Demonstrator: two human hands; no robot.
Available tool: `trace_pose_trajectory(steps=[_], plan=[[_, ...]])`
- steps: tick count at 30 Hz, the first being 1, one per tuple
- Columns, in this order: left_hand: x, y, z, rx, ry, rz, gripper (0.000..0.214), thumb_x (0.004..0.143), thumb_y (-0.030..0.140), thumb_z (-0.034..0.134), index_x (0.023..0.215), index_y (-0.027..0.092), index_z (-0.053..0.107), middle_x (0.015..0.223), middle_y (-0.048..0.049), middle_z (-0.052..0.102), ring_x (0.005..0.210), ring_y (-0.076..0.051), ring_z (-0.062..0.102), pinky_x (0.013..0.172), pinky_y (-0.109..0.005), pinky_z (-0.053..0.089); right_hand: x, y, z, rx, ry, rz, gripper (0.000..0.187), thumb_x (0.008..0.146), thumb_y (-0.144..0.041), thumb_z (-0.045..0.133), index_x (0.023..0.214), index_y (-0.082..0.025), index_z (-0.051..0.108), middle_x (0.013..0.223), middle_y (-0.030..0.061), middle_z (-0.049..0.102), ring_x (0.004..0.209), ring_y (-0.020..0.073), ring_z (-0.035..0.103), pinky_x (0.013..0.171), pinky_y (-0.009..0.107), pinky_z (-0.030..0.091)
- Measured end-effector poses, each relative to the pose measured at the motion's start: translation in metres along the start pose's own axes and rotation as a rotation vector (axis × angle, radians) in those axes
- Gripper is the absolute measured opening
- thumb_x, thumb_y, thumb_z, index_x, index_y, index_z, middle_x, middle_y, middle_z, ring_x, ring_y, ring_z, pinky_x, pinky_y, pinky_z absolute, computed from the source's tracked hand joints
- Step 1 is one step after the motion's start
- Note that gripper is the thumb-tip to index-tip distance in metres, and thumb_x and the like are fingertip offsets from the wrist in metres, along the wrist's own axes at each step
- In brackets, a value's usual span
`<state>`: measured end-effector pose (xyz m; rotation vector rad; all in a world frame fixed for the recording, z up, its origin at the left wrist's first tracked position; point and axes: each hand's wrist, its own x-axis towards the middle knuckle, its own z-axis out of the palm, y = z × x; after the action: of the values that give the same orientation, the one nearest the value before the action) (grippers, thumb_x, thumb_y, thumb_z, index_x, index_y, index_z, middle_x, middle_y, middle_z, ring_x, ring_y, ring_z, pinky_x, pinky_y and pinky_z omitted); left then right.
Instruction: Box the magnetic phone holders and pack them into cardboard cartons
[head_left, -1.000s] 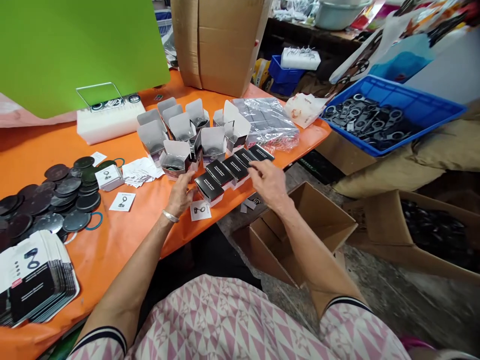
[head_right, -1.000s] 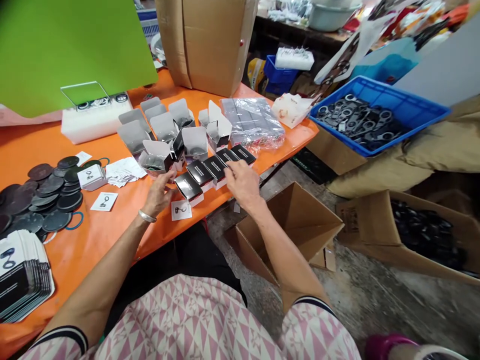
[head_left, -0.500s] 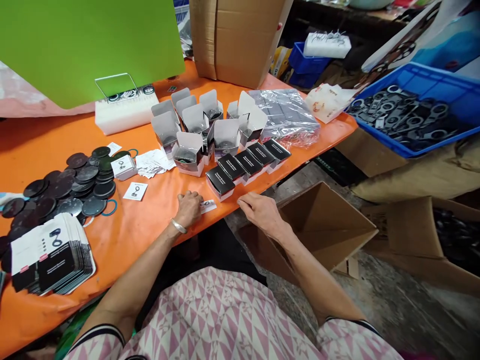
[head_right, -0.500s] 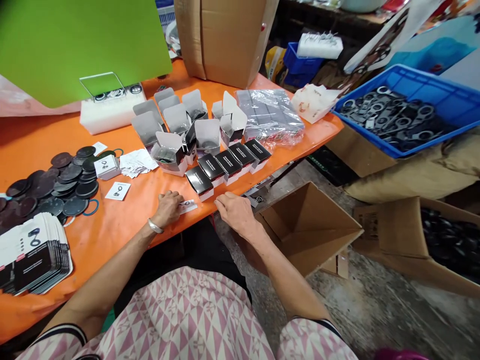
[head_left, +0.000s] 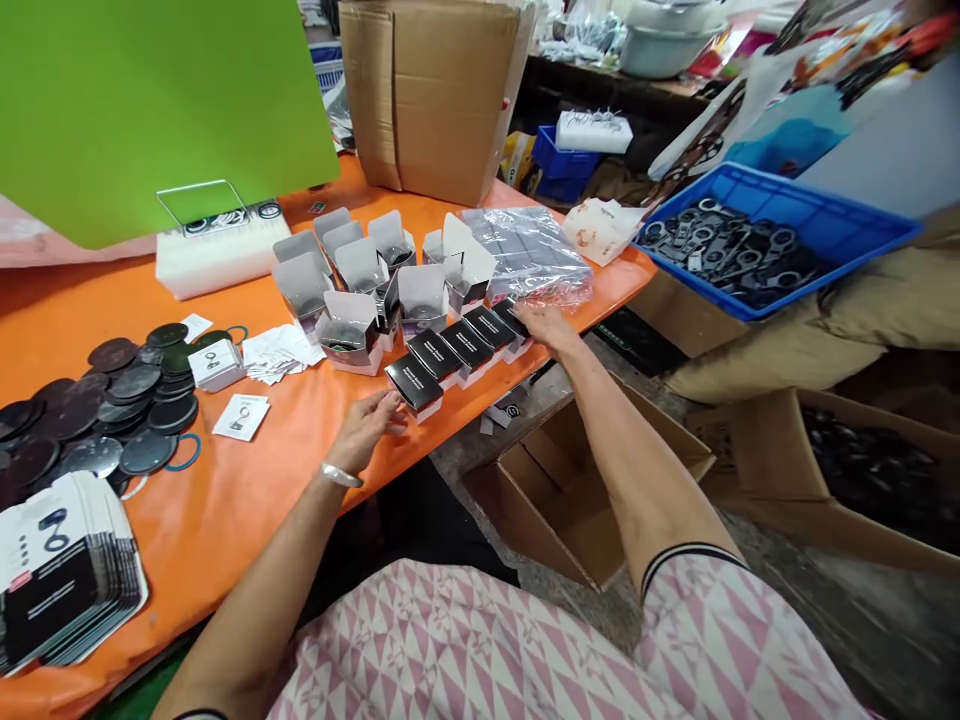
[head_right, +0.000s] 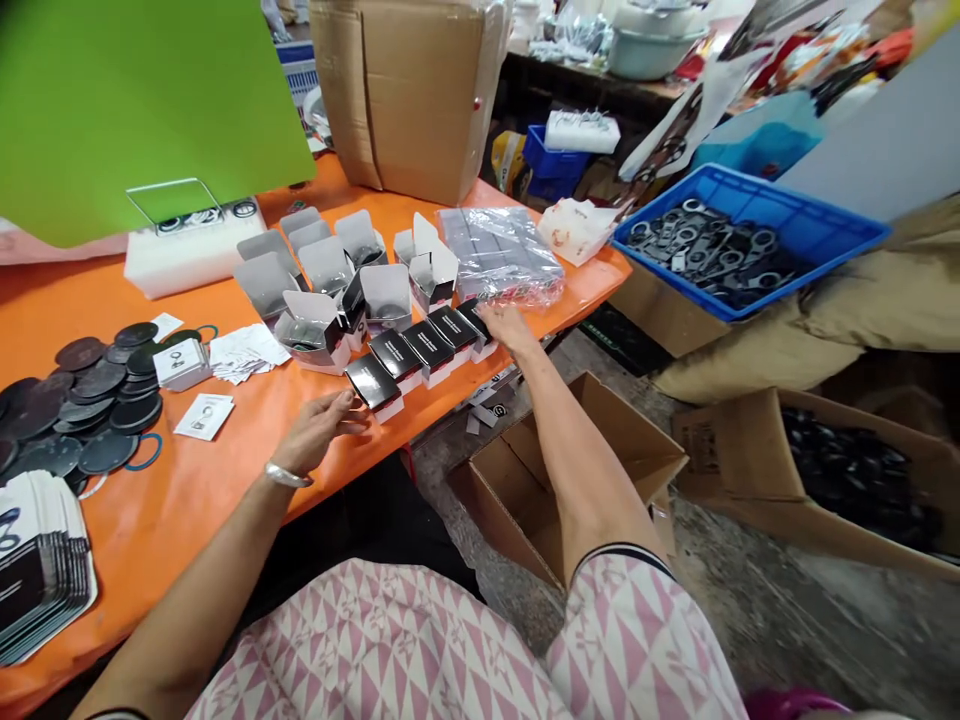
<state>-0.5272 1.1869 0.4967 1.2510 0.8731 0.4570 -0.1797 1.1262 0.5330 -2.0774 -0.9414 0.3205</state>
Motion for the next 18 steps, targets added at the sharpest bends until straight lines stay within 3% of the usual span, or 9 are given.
trace_pose_trajectory(steps=[3, 7, 10, 12, 16, 18], plan=[[0.015, 0.005, 0.020, -0.134, 0.107, -0.104, 0.061, 0.064, 0.072, 0.072, 0.071, 0.012, 0.063, 0.063, -0.0057, 0.061, 0.059, -0.015, 0.061, 0.057, -0.030, 0.057, -0.006, 0.003, 0.007, 0.157, -0.078, 0.087, 0.038, 0.078, -0.048, 0.070, 0.069, -0.011, 0.066, 0.061, 0.0059, 0.063, 0.068, 0.0177, 0.056, 0.067, 0.032, 0.049], [0.001, 0.005, 0.011, -0.043, 0.219, -0.051, 0.050, 0.061, 0.057, 0.081, 0.073, 0.011, 0.067, 0.063, -0.0042, 0.064, 0.060, -0.016, 0.061, 0.055, -0.028, 0.054, -0.061, 0.008, 0.002, 0.251, -0.087, 0.088, 0.039, 0.073, -0.050, 0.074, 0.069, -0.012, 0.068, 0.059, 0.0023, 0.061, 0.064, 0.0165, 0.056, 0.062, 0.030, 0.048], [-0.033, -0.003, -0.013, -0.050, 0.245, 0.094, 0.046, 0.063, 0.046, 0.082, 0.090, 0.010, 0.072, 0.084, -0.0068, 0.073, 0.077, -0.020, 0.067, 0.072, -0.032, 0.058, -0.117, 0.002, 0.006, 0.298, -0.064, 0.056, 0.040, 0.071, -0.051, 0.075, 0.078, -0.013, 0.072, 0.065, 0.0002, 0.064, 0.066, 0.0174, 0.060, 0.063, 0.030, 0.050], [-0.059, -0.012, -0.034, -0.054, 0.281, 0.205, 0.050, 0.067, 0.040, 0.080, 0.107, 0.012, 0.069, 0.101, -0.0083, 0.073, 0.092, -0.022, 0.068, 0.086, -0.035, 0.057, -0.152, -0.007, 0.021, 0.354, -0.047, 0.012, 0.041, 0.071, -0.049, 0.076, 0.093, -0.014, 0.073, 0.079, 0.0013, 0.070, 0.074, 0.0194, 0.064, 0.071, 0.032, 0.054], [-0.097, -0.041, -0.083, 0.097, 0.458, 0.421, 0.067, 0.074, 0.036, 0.075, 0.133, 0.018, 0.052, 0.129, -0.0100, 0.064, 0.117, -0.024, 0.061, 0.106, -0.040, 0.049, -0.199, -0.019, 0.075, 0.468, 0.038, -0.150, 0.051, 0.074, -0.045, 0.073, 0.116, -0.017, 0.065, 0.110, 0.0093, 0.071, 0.099, 0.0236, 0.068, 0.092, 0.039, 0.054], [-0.107, -0.063, -0.102, 0.297, 0.516, 0.433, 0.076, 0.075, 0.034, 0.074, 0.141, 0.018, 0.042, 0.135, -0.0125, 0.059, 0.123, -0.027, 0.057, 0.109, -0.045, 0.044, -0.210, -0.016, 0.104, 0.423, 0.037, -0.221, 0.057, 0.075, -0.045, 0.070, 0.123, -0.015, 0.061, 0.117, 0.0141, 0.069, 0.105, 0.0257, 0.067, 0.095, 0.041, 0.054]])
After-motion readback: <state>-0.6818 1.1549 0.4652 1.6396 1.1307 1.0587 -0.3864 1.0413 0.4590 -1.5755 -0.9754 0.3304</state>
